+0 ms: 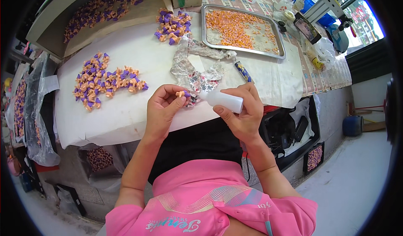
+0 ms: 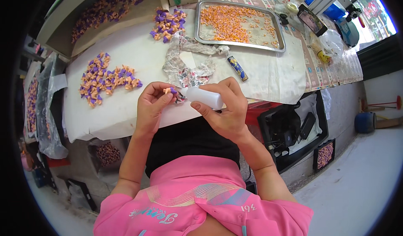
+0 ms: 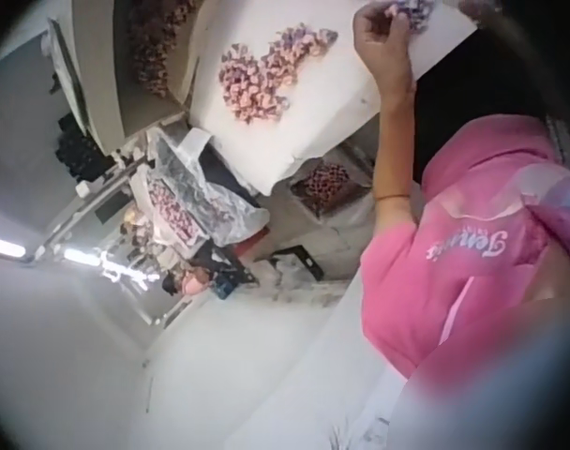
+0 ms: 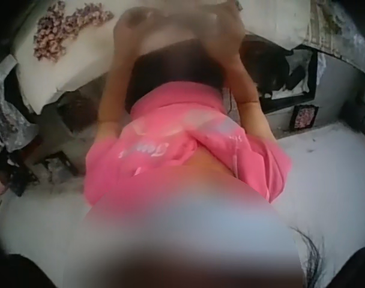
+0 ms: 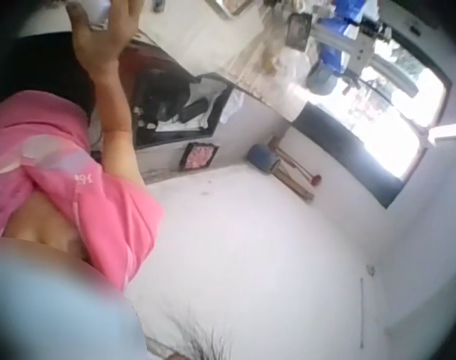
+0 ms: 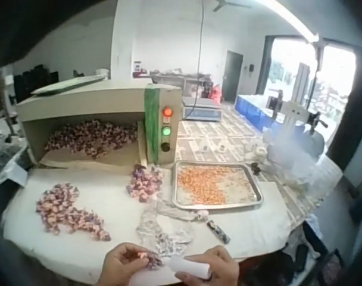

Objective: Applying adhesive to small purple components and attaching them to a white workpiece.

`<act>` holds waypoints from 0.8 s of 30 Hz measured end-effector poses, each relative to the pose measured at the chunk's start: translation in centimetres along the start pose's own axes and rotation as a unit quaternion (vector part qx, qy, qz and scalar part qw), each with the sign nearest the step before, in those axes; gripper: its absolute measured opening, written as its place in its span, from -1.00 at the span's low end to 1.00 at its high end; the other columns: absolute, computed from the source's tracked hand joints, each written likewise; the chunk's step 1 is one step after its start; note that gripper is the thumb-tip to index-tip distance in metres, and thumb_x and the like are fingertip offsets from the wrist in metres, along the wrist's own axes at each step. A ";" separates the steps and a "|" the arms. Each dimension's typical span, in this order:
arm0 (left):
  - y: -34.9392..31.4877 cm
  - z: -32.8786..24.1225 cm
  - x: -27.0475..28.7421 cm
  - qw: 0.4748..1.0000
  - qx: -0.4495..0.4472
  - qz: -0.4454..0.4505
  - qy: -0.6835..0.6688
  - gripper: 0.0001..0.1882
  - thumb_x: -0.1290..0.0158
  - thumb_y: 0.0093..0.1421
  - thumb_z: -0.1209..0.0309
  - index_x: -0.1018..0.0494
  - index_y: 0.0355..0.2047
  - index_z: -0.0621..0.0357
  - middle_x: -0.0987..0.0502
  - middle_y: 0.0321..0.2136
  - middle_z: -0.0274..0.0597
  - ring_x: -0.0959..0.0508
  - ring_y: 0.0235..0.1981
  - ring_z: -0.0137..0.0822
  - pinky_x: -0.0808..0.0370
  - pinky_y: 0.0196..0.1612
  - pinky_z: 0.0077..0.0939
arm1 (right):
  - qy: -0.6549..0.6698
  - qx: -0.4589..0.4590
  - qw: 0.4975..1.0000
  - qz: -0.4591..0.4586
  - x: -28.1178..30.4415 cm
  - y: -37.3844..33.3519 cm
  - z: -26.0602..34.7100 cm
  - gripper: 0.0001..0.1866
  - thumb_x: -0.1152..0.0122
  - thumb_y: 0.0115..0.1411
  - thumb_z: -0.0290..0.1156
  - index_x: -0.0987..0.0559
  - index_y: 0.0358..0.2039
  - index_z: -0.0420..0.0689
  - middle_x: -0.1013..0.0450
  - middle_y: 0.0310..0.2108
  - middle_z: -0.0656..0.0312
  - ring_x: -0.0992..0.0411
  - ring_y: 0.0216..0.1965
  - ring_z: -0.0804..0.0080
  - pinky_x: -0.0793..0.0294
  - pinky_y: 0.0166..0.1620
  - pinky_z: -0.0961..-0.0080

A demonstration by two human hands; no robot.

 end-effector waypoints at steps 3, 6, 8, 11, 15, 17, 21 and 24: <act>-0.1 0.1 0.2 1.000 -0.005 -0.010 0.015 -0.78 -0.12 0.17 0.60 -0.42 -0.16 0.31 -0.53 -0.25 -0.18 -0.55 -0.24 -0.42 -0.52 -0.10 -0.55 | -0.034 0.002 0.999 0.004 -0.3 -0.2 0.4 -0.64 -0.50 -0.04 -0.31 -0.60 -0.28 -0.22 -0.39 -0.43 0.24 -0.30 -0.43 0.46 -0.30 -0.38 0.58; -0.1 0.2 0.2 1.000 -0.007 -0.008 0.007 -0.79 -0.12 0.16 0.59 -0.43 -0.17 0.31 -0.53 -0.26 -0.18 -0.55 -0.24 -0.42 -0.52 -0.10 -0.54 | -0.040 0.006 0.999 0.006 -0.4 -0.2 0.3 -0.65 -0.49 -0.02 -0.29 -0.60 -0.29 -0.23 -0.39 -0.47 0.24 -0.30 -0.46 0.45 -0.30 -0.41 0.57; 0.0 0.4 0.2 1.000 -0.005 -0.005 0.006 -0.79 -0.12 0.16 0.59 -0.43 -0.18 0.31 -0.53 -0.26 -0.18 -0.55 -0.25 -0.42 -0.52 -0.09 -0.53 | -0.041 0.012 0.999 0.006 -0.4 -0.2 0.2 -0.65 -0.48 -0.01 -0.28 -0.60 -0.29 -0.23 -0.39 -0.49 0.24 -0.30 -0.47 0.45 -0.30 -0.41 0.57; 0.1 0.4 0.2 1.000 -0.001 -0.004 0.009 -0.79 -0.13 0.16 0.59 -0.43 -0.18 0.31 -0.53 -0.27 -0.18 -0.55 -0.25 -0.42 -0.52 -0.09 -0.52 | -0.036 0.010 0.999 0.006 -0.5 -0.1 0.0 -0.65 -0.48 -0.01 -0.28 -0.60 -0.29 -0.22 -0.40 -0.48 0.24 -0.30 -0.47 0.46 -0.30 -0.42 0.57; 0.2 0.6 0.1 1.000 -0.004 0.001 0.016 -0.79 -0.13 0.16 0.59 -0.43 -0.18 0.31 -0.54 -0.26 -0.17 -0.55 -0.25 -0.42 -0.51 -0.08 -0.52 | -0.032 0.009 0.999 0.005 -0.6 -0.2 -0.4 -0.66 -0.48 -0.01 -0.29 -0.60 -0.29 -0.22 -0.40 -0.48 0.24 -0.31 -0.47 0.46 -0.30 -0.42 0.58; 0.2 0.6 -0.1 1.000 -0.004 0.003 0.020 -0.79 -0.13 0.16 0.59 -0.43 -0.18 0.31 -0.54 -0.26 -0.17 -0.55 -0.25 -0.42 -0.51 -0.08 -0.52 | -0.032 0.011 0.999 0.004 -0.6 -0.2 -0.5 -0.66 -0.48 -0.01 -0.30 -0.60 -0.29 -0.22 -0.40 -0.48 0.24 -0.31 -0.47 0.47 -0.30 -0.42 0.58; 0.2 0.6 -0.3 1.000 0.001 0.004 0.026 -0.79 -0.14 0.16 0.59 -0.43 -0.18 0.31 -0.54 -0.26 -0.17 -0.55 -0.24 -0.43 -0.51 -0.07 -0.52 | -0.034 0.006 0.999 0.012 -0.7 -0.3 -0.7 -0.67 -0.48 -0.01 -0.31 -0.60 -0.30 -0.21 -0.41 -0.48 0.25 -0.30 -0.48 0.47 -0.29 -0.42 0.59; 0.1 0.7 -0.4 1.000 0.002 0.005 0.028 -0.78 -0.14 0.16 0.58 -0.43 -0.18 0.31 -0.54 -0.26 -0.18 -0.55 -0.24 -0.43 -0.50 -0.07 -0.52 | -0.035 0.004 0.999 0.017 -0.5 -0.3 -0.6 -0.68 -0.48 -0.01 -0.31 -0.61 -0.30 -0.21 -0.41 -0.47 0.25 -0.30 -0.48 0.47 -0.29 -0.43 0.59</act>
Point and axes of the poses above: each hand's wrist, its own y-axis towards the middle knuckle, its own x-axis out of the back of the hand, z = x × y, the point moved 9 cm from there along y, towards the middle knuckle
